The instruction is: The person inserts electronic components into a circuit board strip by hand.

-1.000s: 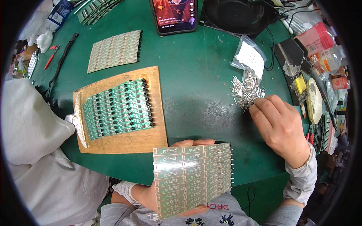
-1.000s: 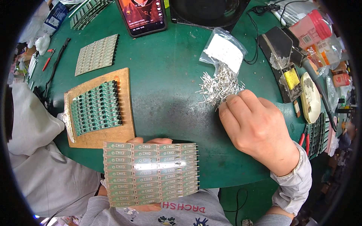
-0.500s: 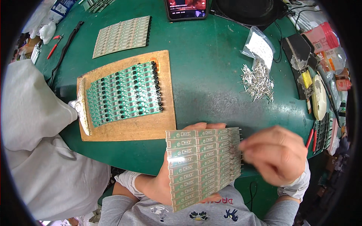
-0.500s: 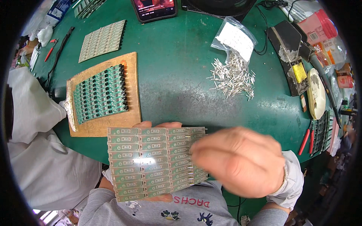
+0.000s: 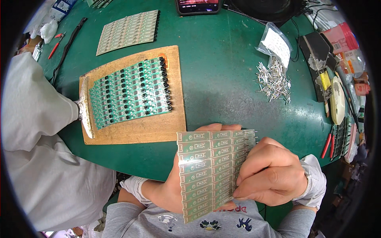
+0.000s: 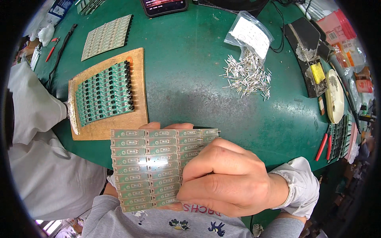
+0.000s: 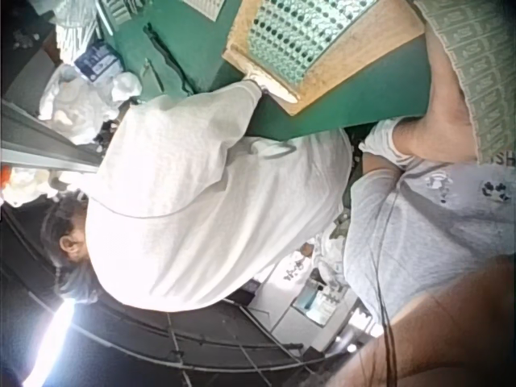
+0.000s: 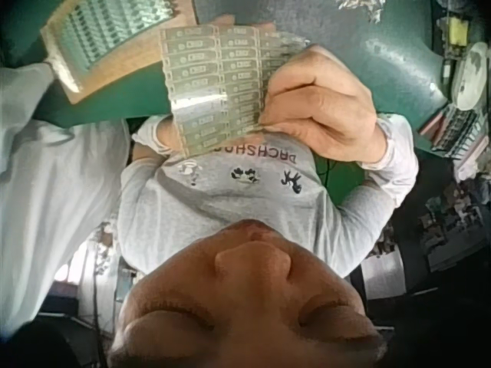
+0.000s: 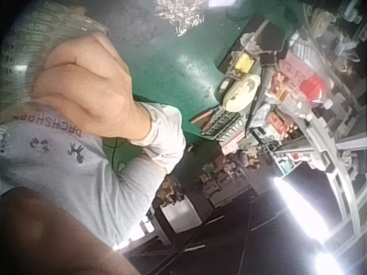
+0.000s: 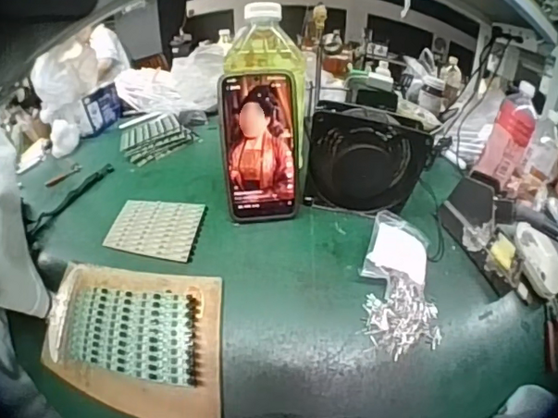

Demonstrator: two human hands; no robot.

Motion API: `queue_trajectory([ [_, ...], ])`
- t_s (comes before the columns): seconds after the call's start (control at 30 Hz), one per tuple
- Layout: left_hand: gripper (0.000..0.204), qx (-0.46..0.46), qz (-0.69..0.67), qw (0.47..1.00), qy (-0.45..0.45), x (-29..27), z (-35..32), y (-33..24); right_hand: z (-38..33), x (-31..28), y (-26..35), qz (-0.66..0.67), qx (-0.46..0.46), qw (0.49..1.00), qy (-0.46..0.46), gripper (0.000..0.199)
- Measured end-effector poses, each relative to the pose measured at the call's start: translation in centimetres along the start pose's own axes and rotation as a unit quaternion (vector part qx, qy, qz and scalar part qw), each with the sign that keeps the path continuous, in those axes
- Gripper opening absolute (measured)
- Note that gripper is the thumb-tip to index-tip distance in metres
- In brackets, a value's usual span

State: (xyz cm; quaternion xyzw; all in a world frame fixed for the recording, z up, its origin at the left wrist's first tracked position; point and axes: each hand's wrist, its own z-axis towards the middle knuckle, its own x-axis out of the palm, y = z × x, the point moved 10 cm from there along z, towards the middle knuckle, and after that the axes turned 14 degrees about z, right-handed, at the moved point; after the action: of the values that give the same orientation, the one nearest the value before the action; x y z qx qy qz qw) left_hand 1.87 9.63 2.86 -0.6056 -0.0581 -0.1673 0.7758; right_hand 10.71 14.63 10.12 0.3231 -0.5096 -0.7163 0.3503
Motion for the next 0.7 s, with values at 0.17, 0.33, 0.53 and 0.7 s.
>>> queue_trajectory([
  [0.17, 0.114, 0.009, 0.008, 1.000, -0.001, -0.1, 0.1, 0.1, -0.1, 0.0, 0.0, -0.012, -0.002, 1.000, 0.003, 0.012],
  [0.33, 0.114, 0.000, 0.000, 1.000, -0.004, -0.1, 0.3, -0.1, -0.1, 0.0, 0.1, -0.016, -0.004, 1.000, 0.001, 0.012],
  [0.53, 0.113, 0.019, 0.000, 1.000, -0.002, -0.3, 0.4, -0.1, -0.1, 0.1, 0.4, -0.033, -0.017, 0.999, 0.005, 0.016],
  [0.7, 0.112, 0.042, 0.020, 0.999, 0.023, 0.0, 0.8, -0.7, 0.0, 0.1, 0.6, -0.039, -0.028, 0.999, 0.004, 0.020],
])
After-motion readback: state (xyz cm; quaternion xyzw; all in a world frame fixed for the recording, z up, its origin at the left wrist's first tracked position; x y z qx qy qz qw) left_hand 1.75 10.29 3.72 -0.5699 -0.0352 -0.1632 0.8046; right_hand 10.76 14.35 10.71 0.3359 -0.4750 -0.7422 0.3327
